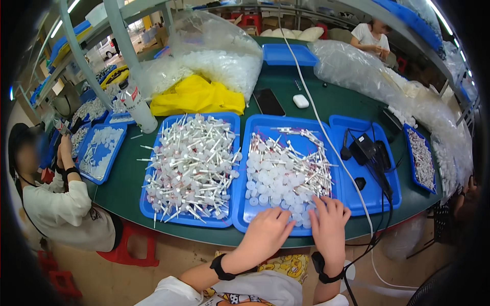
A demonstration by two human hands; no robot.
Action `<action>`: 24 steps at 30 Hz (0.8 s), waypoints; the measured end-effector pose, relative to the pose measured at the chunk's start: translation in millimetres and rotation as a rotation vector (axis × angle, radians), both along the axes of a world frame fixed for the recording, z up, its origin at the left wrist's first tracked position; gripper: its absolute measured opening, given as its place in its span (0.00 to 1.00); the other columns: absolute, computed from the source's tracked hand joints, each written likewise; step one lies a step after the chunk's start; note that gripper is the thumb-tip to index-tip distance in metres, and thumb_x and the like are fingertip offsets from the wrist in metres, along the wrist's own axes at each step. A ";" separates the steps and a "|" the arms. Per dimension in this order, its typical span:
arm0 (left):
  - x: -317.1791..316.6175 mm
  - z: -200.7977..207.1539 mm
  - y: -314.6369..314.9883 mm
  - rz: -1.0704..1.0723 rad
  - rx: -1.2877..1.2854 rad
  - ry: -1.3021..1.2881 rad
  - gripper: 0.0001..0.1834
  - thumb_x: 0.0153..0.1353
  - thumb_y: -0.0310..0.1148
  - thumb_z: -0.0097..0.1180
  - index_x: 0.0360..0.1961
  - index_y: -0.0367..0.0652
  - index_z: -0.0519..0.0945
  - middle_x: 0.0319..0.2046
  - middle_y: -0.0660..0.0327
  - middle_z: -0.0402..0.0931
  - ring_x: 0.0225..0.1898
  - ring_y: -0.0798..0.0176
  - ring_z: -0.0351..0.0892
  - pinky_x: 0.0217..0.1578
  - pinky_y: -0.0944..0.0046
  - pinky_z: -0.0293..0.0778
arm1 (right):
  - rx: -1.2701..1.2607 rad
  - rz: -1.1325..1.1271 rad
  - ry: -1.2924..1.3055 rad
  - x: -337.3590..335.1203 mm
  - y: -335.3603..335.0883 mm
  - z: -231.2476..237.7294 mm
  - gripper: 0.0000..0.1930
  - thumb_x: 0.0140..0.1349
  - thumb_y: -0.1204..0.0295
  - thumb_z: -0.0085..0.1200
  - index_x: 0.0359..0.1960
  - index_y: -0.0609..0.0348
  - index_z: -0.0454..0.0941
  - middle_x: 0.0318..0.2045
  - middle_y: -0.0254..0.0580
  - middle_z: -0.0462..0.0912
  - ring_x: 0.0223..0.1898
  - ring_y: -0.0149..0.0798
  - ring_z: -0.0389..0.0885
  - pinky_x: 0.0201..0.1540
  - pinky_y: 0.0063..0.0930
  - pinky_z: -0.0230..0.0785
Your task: The person repeatedly picks small white circular discs and thin white sticks from blue trays, aligns them, and presses them together to form assembled units. The assembled items are placed back into the trays. The process is continuous and repetitive throughout the clip.
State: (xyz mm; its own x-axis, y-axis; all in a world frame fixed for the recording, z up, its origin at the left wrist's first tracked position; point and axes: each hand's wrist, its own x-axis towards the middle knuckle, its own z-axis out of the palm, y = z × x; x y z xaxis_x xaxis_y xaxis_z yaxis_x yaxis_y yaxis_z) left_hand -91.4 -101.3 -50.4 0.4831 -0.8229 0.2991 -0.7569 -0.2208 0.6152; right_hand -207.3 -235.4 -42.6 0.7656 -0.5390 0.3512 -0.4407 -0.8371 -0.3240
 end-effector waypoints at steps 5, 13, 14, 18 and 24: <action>-4.1 -5.9 -13.8 0.058 0.041 0.057 0.09 0.59 0.33 0.61 0.34 0.38 0.78 0.27 0.53 0.74 0.34 0.48 0.79 0.34 0.54 0.75 | -0.026 -0.051 0.028 5.1 1.2 -8.9 0.13 0.63 0.69 0.56 0.46 0.62 0.80 0.47 0.44 0.78 0.52 0.45 0.71 0.60 0.50 0.52; 9.0 -14.4 -8.6 -0.092 -0.026 0.300 0.07 0.61 0.28 0.60 0.39 0.37 0.79 0.33 0.55 0.74 0.33 0.57 0.81 0.35 0.60 0.77 | 0.196 -0.175 -0.321 10.1 -0.7 -3.8 0.07 0.56 0.79 0.59 0.36 0.63 0.80 0.38 0.42 0.82 0.43 0.45 0.78 0.53 0.40 0.63; 11.5 -14.2 -7.6 -0.118 -0.039 0.335 0.07 0.61 0.27 0.60 0.39 0.37 0.79 0.34 0.55 0.74 0.33 0.58 0.81 0.35 0.62 0.77 | 0.269 -0.181 -0.371 9.9 -0.3 -2.1 0.06 0.56 0.81 0.59 0.36 0.63 0.79 0.37 0.42 0.82 0.42 0.45 0.79 0.50 0.38 0.66; 16.6 11.7 -2.1 -0.111 -0.005 0.584 0.08 0.61 0.25 0.61 0.42 0.37 0.79 0.37 0.56 0.76 0.36 0.64 0.81 0.36 0.67 0.76 | 0.444 -0.176 -0.524 9.7 6.0 4.0 0.07 0.58 0.84 0.56 0.37 0.64 0.78 0.36 0.45 0.83 0.37 0.41 0.82 0.39 0.32 0.72; 18.4 25.7 16.2 -0.005 -0.353 0.989 0.09 0.62 0.21 0.60 0.44 0.33 0.79 0.44 0.57 0.76 0.44 0.66 0.81 0.44 0.67 0.77 | 0.590 -0.071 -0.573 3.9 25.6 13.6 0.14 0.61 0.87 0.46 0.47 0.65 0.77 0.32 0.44 0.77 0.31 0.35 0.77 0.34 0.28 0.71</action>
